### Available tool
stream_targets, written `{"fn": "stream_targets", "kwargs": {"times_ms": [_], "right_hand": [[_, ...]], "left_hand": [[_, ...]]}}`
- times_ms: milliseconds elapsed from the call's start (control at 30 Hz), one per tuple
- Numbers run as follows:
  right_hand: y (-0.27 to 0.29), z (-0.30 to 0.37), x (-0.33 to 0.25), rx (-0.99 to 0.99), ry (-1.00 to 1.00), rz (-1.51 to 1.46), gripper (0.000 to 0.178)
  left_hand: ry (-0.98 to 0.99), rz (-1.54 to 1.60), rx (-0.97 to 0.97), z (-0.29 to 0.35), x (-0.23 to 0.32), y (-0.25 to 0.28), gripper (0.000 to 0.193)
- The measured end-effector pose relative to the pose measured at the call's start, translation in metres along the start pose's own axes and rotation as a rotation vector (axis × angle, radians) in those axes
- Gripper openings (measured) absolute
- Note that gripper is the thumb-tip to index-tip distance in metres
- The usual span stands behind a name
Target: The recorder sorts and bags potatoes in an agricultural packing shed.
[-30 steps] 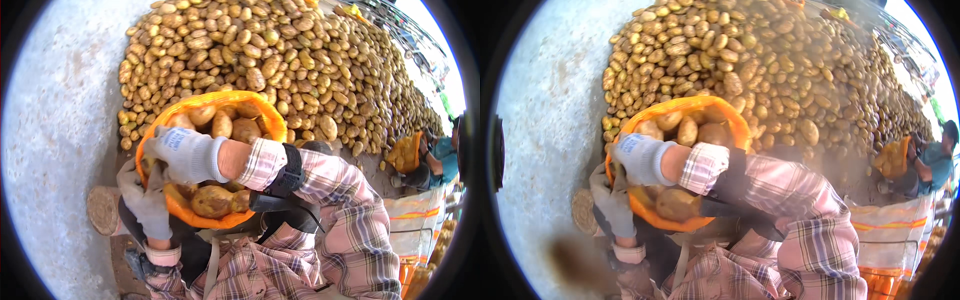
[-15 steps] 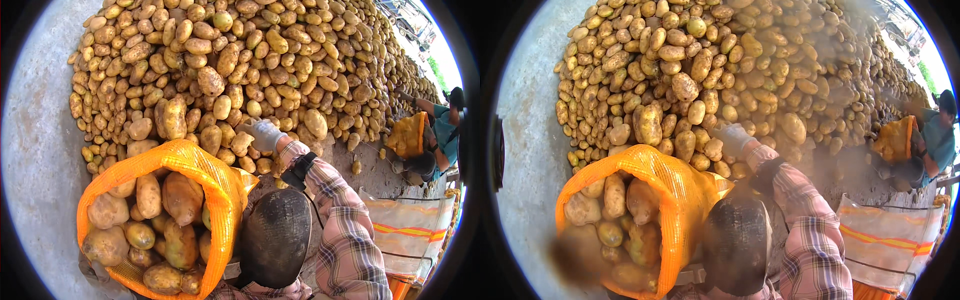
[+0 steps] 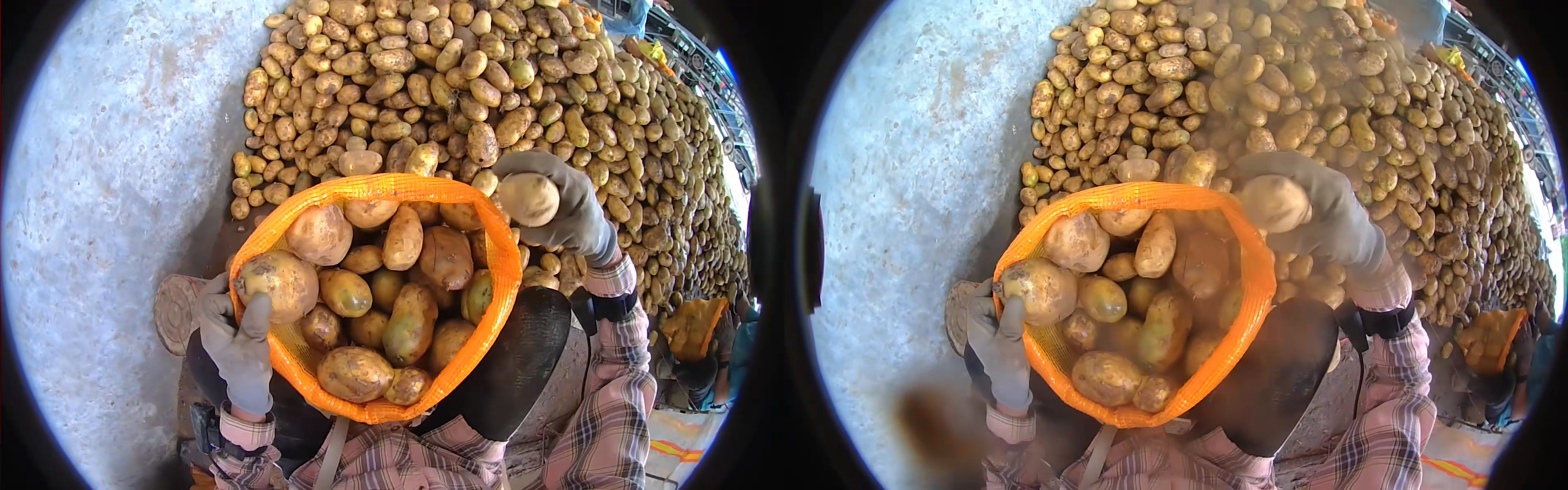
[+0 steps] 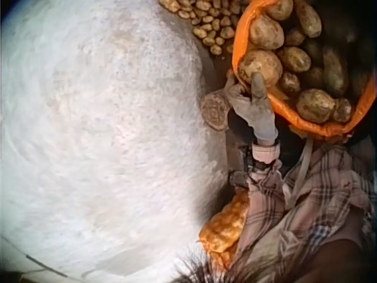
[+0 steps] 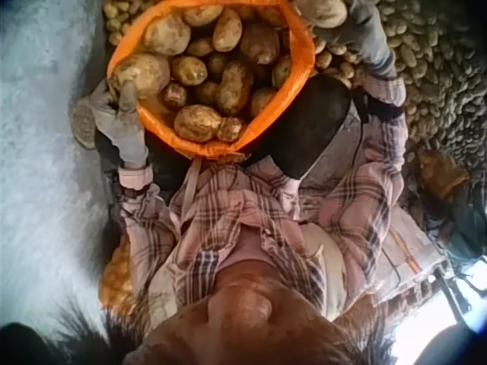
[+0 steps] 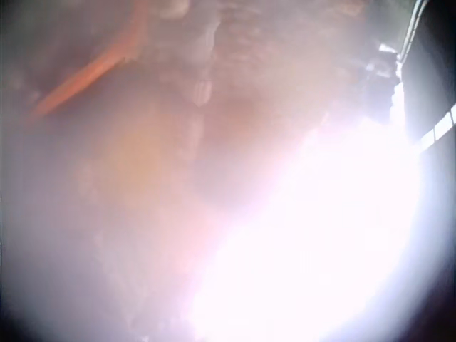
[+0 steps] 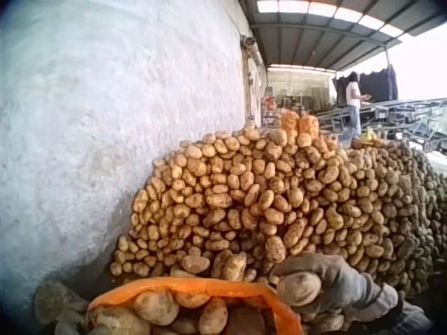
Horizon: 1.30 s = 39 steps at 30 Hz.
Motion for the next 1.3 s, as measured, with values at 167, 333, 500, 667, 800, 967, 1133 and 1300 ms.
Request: {"fn": "stream_targets", "kwargs": {"times_ms": [167, 333, 500, 667, 800, 967, 1133, 1300], "right_hand": [[-0.133, 0.016, -0.079, 0.086, 0.887, 1.022, 0.076], [-0.166, 0.004, -0.024, -0.223, 0.441, 1.186, 0.073], [-0.077, -0.008, -0.084, -0.158, 0.471, 0.609, 0.059], [0.085, 0.023, 0.077, 0.224, -0.430, 0.396, 0.042], [0.091, 0.073, 0.255, 0.156, -0.697, 0.615, 0.045], [0.034, 0.062, 0.375, 0.186, -0.469, 0.997, 0.052], [0.016, 0.029, 0.406, 0.338, -0.616, 0.653, 0.066], [0.080, 0.083, 0.337, 0.583, -0.553, -0.540, 0.040]], "left_hand": [[-0.095, -0.112, 0.012, -0.004, 0.003, -0.011, 0.024], [-0.183, -0.203, -0.014, -0.009, 0.013, -0.021, 0.023], [0.121, -0.372, -0.046, -0.003, 0.010, -0.001, 0.020], [-0.013, -0.399, -0.021, 0.011, 0.034, -0.013, 0.043], [0.135, -0.383, -0.157, 0.020, 0.034, -0.022, 0.055], [-0.076, -0.452, -0.439, 0.037, -0.001, 0.026, 0.057], [0.310, -0.180, -0.026, 0.022, 0.019, 0.006, 0.047], [0.286, 0.065, -0.029, 0.014, 0.009, -0.035, 0.059]]}}
Point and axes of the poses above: each hand's wrist, its own z-axis away from the middle knuckle, its own y-axis out of the back of the hand, x = y × z, the point moved 9 cm from there along -z, towards the middle knuckle, and after that the axes turned 13 degrees about -y, right-handed, at the moved point
